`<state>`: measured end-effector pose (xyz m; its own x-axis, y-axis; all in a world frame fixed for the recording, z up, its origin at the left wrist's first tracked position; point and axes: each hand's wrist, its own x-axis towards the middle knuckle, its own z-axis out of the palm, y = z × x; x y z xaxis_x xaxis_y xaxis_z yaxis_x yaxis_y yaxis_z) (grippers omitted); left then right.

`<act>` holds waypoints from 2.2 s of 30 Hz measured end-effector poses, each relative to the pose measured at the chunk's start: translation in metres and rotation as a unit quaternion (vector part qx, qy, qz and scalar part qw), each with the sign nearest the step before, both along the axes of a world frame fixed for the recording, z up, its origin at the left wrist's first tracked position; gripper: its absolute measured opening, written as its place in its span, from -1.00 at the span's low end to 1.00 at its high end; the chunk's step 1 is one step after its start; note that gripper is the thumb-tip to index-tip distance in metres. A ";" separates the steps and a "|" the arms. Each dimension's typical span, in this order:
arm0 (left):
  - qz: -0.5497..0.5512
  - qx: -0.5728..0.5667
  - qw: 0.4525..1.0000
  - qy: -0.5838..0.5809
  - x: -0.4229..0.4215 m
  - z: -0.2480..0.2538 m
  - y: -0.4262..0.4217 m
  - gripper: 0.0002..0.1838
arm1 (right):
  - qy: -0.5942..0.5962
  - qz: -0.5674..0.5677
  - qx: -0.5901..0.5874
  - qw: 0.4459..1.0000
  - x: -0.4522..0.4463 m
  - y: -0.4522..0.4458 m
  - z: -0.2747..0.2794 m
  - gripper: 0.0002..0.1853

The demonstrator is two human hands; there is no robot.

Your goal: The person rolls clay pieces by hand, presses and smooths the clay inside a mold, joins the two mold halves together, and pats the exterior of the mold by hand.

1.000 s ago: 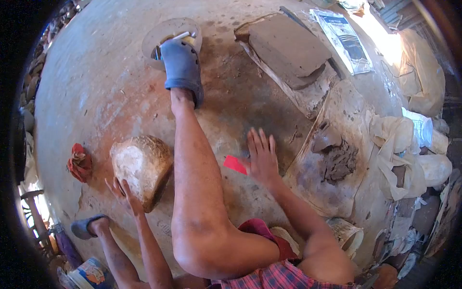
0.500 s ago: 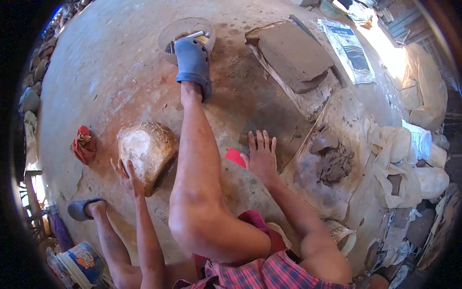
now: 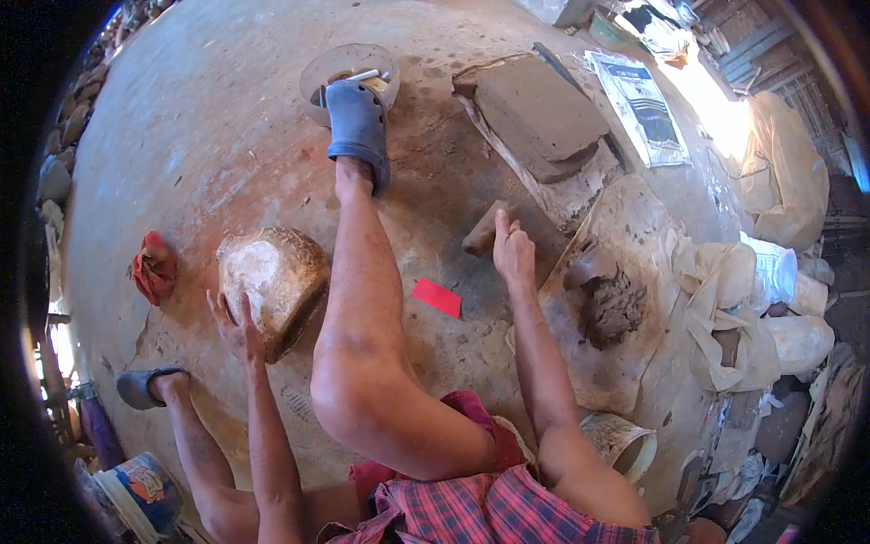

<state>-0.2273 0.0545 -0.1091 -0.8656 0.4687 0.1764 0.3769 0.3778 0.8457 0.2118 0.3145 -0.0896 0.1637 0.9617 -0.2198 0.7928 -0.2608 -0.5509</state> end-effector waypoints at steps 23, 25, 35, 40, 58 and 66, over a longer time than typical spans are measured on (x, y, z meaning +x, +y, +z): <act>0.006 0.062 0.997 -0.049 -0.001 -0.004 0.000 -0.17 | -0.286 0.408 0.195 0.845 -0.074 0.085 -0.075 0.13; 0.000 0.042 0.997 -0.060 0.008 0.002 -0.005 -0.18 | -0.186 0.376 0.186 0.888 -0.058 0.078 -0.076 0.15; 0.002 0.028 0.999 -0.029 0.000 -0.003 -0.003 -0.23 | -0.237 0.381 0.206 0.870 -0.039 0.114 -0.072 0.15; 0.001 0.038 0.998 -0.042 0.001 0.002 -0.002 -0.25 | -0.175 0.344 0.328 0.862 -0.028 0.112 -0.088 0.15; -0.002 0.078 0.995 -0.058 -0.003 -0.003 0.010 -0.22 | -0.224 0.345 0.299 0.861 -0.018 0.126 -0.088 0.07; 0.006 0.069 0.995 -0.070 -0.002 0.004 0.012 -0.20 | -0.207 0.323 0.295 0.875 -0.033 0.092 -0.087 0.02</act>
<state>-0.2293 0.0664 -0.1053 -0.8917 0.4376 0.1157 0.2476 0.2577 0.9340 0.1789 0.4063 -0.1765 -0.5080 0.8094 0.2948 0.8335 0.5482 -0.0688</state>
